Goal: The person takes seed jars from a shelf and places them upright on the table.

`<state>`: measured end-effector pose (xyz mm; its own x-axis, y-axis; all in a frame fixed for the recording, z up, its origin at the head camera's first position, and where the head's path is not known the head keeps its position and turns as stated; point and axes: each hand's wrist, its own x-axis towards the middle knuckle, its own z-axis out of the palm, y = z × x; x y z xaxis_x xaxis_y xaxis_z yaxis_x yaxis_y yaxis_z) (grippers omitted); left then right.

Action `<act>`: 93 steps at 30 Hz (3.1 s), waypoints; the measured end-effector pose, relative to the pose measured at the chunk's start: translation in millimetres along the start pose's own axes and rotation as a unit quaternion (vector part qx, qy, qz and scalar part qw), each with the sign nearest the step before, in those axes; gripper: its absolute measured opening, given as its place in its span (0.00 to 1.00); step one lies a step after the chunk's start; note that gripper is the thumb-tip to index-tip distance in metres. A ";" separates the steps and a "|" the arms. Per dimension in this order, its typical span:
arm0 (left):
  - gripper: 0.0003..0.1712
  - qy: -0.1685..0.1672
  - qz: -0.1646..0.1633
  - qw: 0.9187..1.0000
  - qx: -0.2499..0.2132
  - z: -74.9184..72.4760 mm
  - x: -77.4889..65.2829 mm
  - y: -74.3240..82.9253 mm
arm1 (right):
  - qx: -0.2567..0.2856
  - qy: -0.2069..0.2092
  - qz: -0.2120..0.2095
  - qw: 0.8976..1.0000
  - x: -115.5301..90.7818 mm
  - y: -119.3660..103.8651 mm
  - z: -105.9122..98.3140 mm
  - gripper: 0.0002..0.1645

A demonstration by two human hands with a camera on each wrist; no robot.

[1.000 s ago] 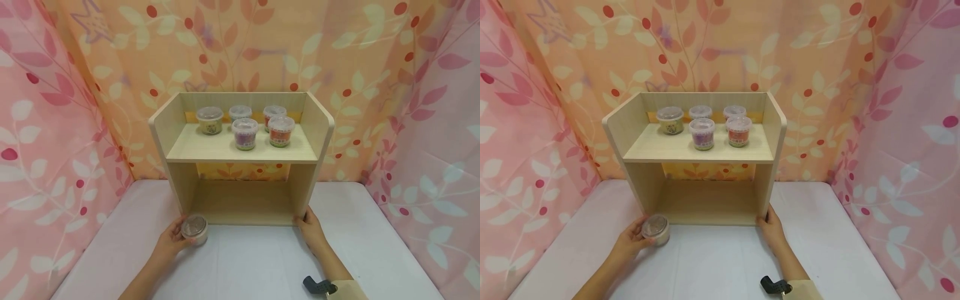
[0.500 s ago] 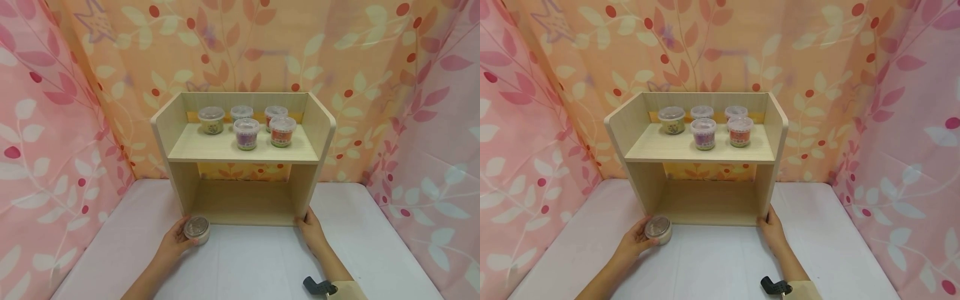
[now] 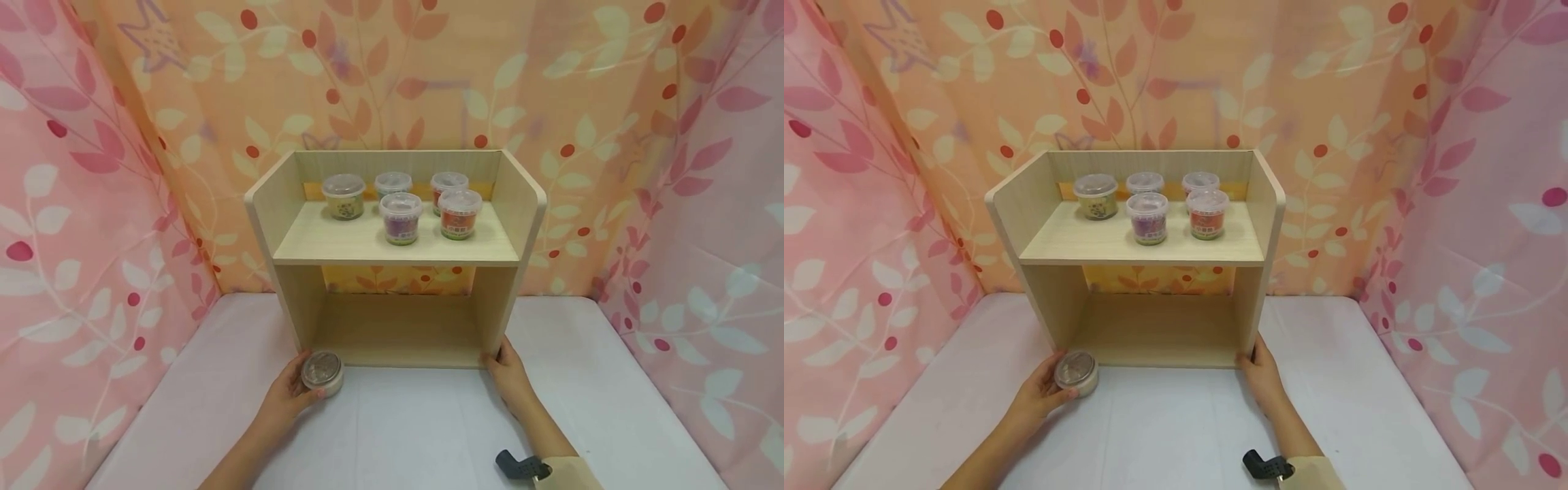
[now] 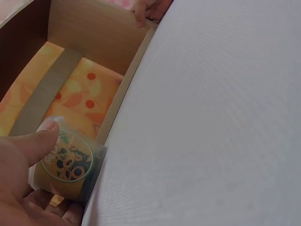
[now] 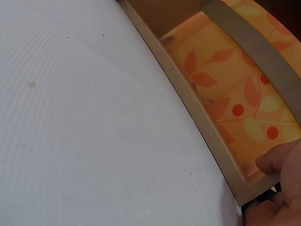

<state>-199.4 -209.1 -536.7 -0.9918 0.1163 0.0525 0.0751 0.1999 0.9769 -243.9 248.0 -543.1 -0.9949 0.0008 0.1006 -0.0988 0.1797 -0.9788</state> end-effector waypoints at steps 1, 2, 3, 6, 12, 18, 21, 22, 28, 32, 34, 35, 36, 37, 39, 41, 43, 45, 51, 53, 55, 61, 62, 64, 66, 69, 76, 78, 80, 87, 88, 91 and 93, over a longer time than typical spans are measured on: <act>0.56 0.001 0.000 1.000 0.009 -0.5 -0.5 0.4 | 0.000 0.000 0.001 1.000 -0.1 -0.5 0.2 0.40; 0.56 -0.001 0.001 1.000 0.014 -1.2 -0.8 1.0 | -0.001 -0.001 0.003 1.000 -0.1 -0.5 0.2 0.39; 0.57 -0.003 0.000 1.000 0.019 -1.8 -1.2 2.1 | -0.003 0.000 0.004 1.000 0.2 -0.3 0.1 0.39; 0.59 -0.004 0.004 0.999 0.049 -4.7 -3.3 10.5 | -0.008 0.003 0.005 1.000 0.2 0.1 0.5 0.39; 0.53 0.035 0.048 0.979 0.196 -22.3 -12.9 53.7 | -0.013 0.000 0.002 1.000 -0.9 1.1 2.8 0.39; 0.37 0.008 0.106 0.966 0.234 -36.7 -19.8 147.0 | -0.014 0.004 -0.002 1.000 -0.9 -1.6 0.4 0.38; 0.32 -0.007 0.139 0.966 0.220 -36.6 -19.1 193.0 | -0.008 -0.001 -0.005 1.000 -0.2 -2.1 -0.6 0.38; 0.32 -0.008 0.150 0.964 0.218 -36.1 -18.1 207.1 | -0.009 -0.002 -0.005 1.000 0.4 -2.9 -1.2 0.38; 0.32 0.007 0.151 0.972 0.178 -32.2 4.2 277.4 | -0.017 -0.001 -0.004 1.000 2.6 -2.7 -2.9 0.39; 0.35 0.024 0.117 0.984 0.136 -29.7 25.9 317.3 | -0.015 0.004 0.000 1.000 2.3 0.5 -2.8 0.39; 0.35 0.028 0.101 0.988 0.112 -27.8 35.9 335.7 | -0.013 0.004 -0.001 1.000 1.5 1.8 -2.3 0.39; 0.35 0.027 0.096 0.991 0.094 -26.7 41.6 344.3 | -0.010 0.004 0.000 1.000 0.9 2.0 -2.2 0.39; 0.36 0.028 0.090 0.992 0.086 -25.6 47.3 352.0 | -0.012 0.003 0.000 1.000 0.4 2.6 -2.2 0.39; 0.36 0.029 0.084 0.993 0.083 -24.6 53.1 359.7 | -0.014 0.003 0.001 1.000 0.1 2.8 -1.7 0.39; 0.38 0.026 0.063 0.993 0.094 -23.4 66.5 374.1 | -0.018 0.004 0.000 1.000 0.0 3.1 -1.1 0.39; 0.42 0.029 0.043 0.992 0.117 -23.1 83.1 385.5 | -0.021 0.006 -0.001 1.000 0.1 2.9 -0.8 0.39; 0.45 0.036 0.024 0.989 0.143 -22.5 100.4 393.5 | -0.020 0.007 -0.002 1.000 0.3 2.5 -0.6 0.39; 0.47 0.043 0.008 0.987 0.157 -21.8 116.4 397.1 | -0.015 0.007 -0.003 1.000 0.3 2.4 -0.7 0.39; 0.46 0.031 -0.011 0.978 0.204 -18.0 147.2 389.2 | -0.003 0.004 0.001 1.000 0.1 2.1 1.1 0.39; 0.48 0.010 -0.018 0.980 0.198 -15.8 152.8 384.9 | -0.004 0.007 0.002 1.000 0.3 1.4 1.2 0.39; 0.54 -0.011 -0.032 0.982 0.185 -13.6 157.2 381.2 | -0.006 0.008 0.000 1.000 0.7 1.1 1.5 0.39; 0.58 -0.020 -0.037 0.980 0.194 -11.7 165.2 371.8 | -0.007 0.008 0.004 1.000 0.9 0.2 2.0 0.39; 0.57 -0.020 -0.036 0.979 0.198 -11.9 165.9 369.9 | -0.006 0.008 0.007 1.000 0.5 0.0 1.9 0.38; 0.56 -0.017 -0.040 0.977 0.209 -12.2 167.6 366.2 | -0.006 0.007 0.010 1.000 -0.2 -0.2 1.9 0.38; 0.54 -0.016 -0.046 0.975 0.217 -12.6 169.9 363.1 | -0.008 0.007 0.009 1.000 -0.4 0.4 1.6 0.38; 0.56 -0.013 -0.059 0.973 0.221 -12.6 173.2 359.7 | -0.014 0.010 0.005 1.000 -0.6 0.3 1.2 0.38; 0.52 -0.012 -0.051 0.970 0.236 -11.5 178.0 350.6 | -0.012 0.013 0.006 1.000 -3.2 1.1 2.1 0.38; 0.51 -0.008 -0.047 0.968 0.245 -11.8 177.4 349.4 | -0.009 0.013 0.003 1.000 -3.3 2.4 3.3 0.38; 0.52 -0.006 -0.043 0.966 0.255 -12.6 174.8 349.7 | -0.004 0.013 0.002 1.000 -3.3 3.3 4.4 0.38; 0.49 0.000 -0.023 0.965 0.261 -19.3 156.9 361.7 | -0.005 0.007 -0.006 1.000 -4.1 2.5 5.9 0.39; 0.47 0.000 -0.019 0.965 0.262 -20.1 153.2 364.5 | -0.004 0.005 -0.008 1.000 -4.2 2.1 6.0 0.39; 0.47 0.002 -0.003 0.962 0.275 -21.4 142.0 372.6 | -0.003 0.001 -0.010 1.000 -4.5 1.4 6.0 0.39; 0.51 -0.003 0.008 0.958 0.288 -21.6 135.7 377.0 | -0.002 0.002 -0.007 1.000 -4.8 1.0 5.6 0.38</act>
<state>-307.9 -138.9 -156.9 -0.9896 0.1288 0.0648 0.1370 0.7007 0.7002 -239.3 242.7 -545.5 -0.9934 0.0013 0.1151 -0.1129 0.1834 -0.9765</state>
